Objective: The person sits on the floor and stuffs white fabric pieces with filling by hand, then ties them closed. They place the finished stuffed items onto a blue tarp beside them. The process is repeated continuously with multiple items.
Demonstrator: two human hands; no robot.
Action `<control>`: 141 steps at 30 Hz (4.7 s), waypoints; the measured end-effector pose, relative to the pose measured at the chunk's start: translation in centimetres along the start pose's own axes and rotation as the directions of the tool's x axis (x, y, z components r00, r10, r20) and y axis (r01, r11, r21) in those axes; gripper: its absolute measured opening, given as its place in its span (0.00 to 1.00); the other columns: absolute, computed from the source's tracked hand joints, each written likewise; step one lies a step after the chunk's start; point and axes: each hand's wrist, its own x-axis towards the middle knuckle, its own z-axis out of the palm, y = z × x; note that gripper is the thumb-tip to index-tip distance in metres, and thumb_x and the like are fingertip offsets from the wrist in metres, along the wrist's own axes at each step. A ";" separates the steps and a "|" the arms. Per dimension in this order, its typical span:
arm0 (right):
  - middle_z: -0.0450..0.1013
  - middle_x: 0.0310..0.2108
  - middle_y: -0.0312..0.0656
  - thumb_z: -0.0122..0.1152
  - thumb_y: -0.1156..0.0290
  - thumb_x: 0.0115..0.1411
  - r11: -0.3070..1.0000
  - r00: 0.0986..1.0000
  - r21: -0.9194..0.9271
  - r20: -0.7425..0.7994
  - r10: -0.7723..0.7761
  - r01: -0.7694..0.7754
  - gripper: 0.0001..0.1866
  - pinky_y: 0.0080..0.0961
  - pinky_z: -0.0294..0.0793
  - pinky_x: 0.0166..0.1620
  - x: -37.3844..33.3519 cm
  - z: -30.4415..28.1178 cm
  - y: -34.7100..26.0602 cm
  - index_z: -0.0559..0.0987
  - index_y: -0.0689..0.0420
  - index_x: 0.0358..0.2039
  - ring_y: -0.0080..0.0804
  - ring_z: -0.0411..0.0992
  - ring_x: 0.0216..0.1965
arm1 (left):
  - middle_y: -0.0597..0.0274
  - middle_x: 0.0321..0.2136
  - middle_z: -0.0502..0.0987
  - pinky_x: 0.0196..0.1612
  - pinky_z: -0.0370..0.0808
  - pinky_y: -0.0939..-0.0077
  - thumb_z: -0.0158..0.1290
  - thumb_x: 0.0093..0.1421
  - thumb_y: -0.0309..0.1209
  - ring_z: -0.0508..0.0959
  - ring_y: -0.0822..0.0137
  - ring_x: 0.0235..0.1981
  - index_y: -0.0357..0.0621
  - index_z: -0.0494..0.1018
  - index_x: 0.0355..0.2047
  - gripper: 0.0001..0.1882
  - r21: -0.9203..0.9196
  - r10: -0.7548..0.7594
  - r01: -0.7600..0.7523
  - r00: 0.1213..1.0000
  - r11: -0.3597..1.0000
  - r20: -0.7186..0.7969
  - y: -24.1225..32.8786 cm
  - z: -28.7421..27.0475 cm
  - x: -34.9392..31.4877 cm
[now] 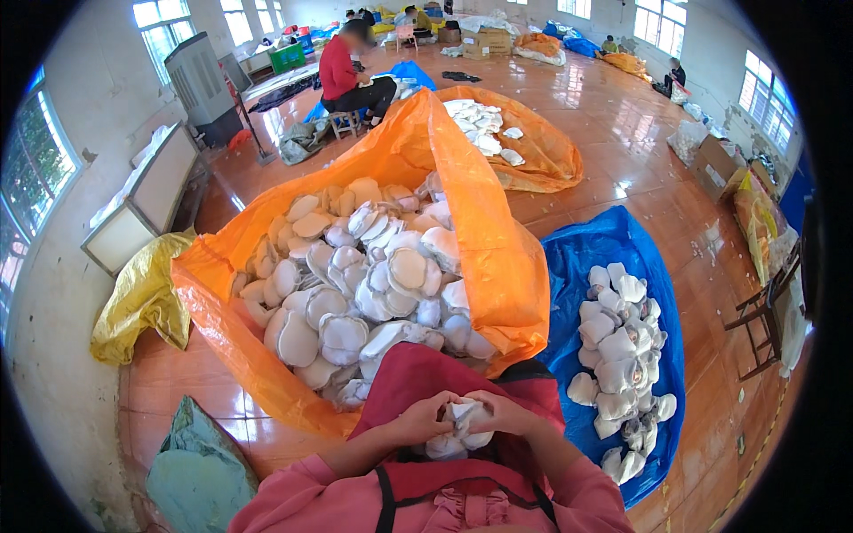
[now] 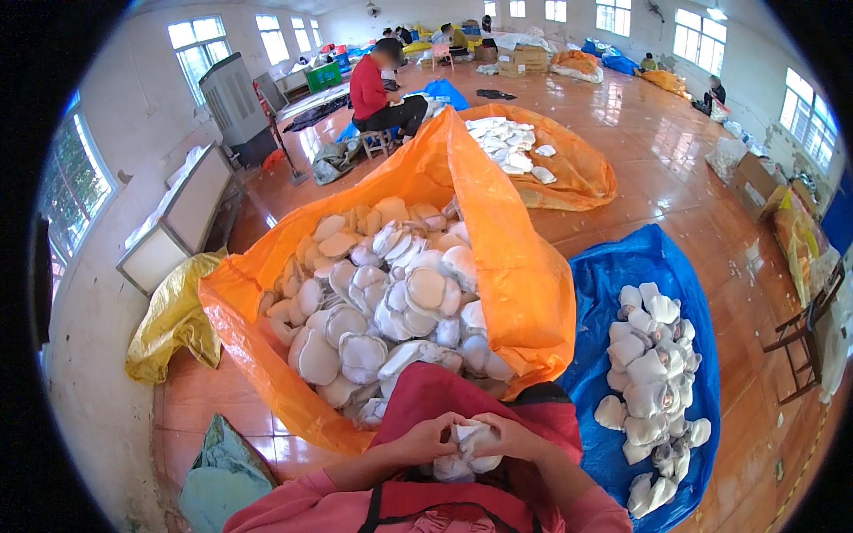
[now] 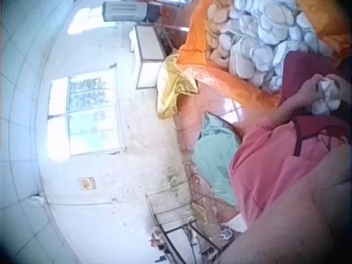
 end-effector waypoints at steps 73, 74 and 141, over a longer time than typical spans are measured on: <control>0.75 0.30 0.39 0.69 0.67 0.48 0.957 0.970 -0.162 -0.070 0.232 -0.240 0.13 0.25 0.73 0.38 5.2 2.3 0.1 0.78 0.60 0.33 0.26 0.73 0.33 | 0.47 0.29 0.76 0.40 0.75 0.56 0.53 0.52 0.30 0.78 0.50 0.35 0.39 0.73 0.31 0.08 0.707 0.069 -0.086 0.996 0.702 0.052 1.5 -3.3 0.3; 0.75 0.29 0.41 0.68 0.67 0.49 0.947 0.978 -0.247 -0.084 0.190 -0.205 0.13 0.26 0.73 0.38 5.1 2.5 -0.2 0.78 0.60 0.32 0.27 0.73 0.32 | 0.47 0.29 0.78 0.40 0.75 0.57 0.54 0.52 0.31 0.80 0.51 0.35 0.38 0.74 0.32 0.10 0.651 0.060 -0.049 0.998 0.757 0.005 -0.3 -3.3 0.6; 0.73 0.34 0.35 0.52 0.82 0.61 0.765 0.751 0.414 -0.647 -0.135 0.494 0.07 0.18 0.72 0.37 6.6 4.1 3.1 0.67 0.54 0.35 0.20 0.70 0.35 | 0.54 0.39 0.75 0.48 0.71 0.64 0.63 0.51 0.29 0.75 0.56 0.43 0.40 0.69 0.48 0.23 0.334 0.287 -0.053 0.647 0.941 -0.706 1.5 -3.1 -0.2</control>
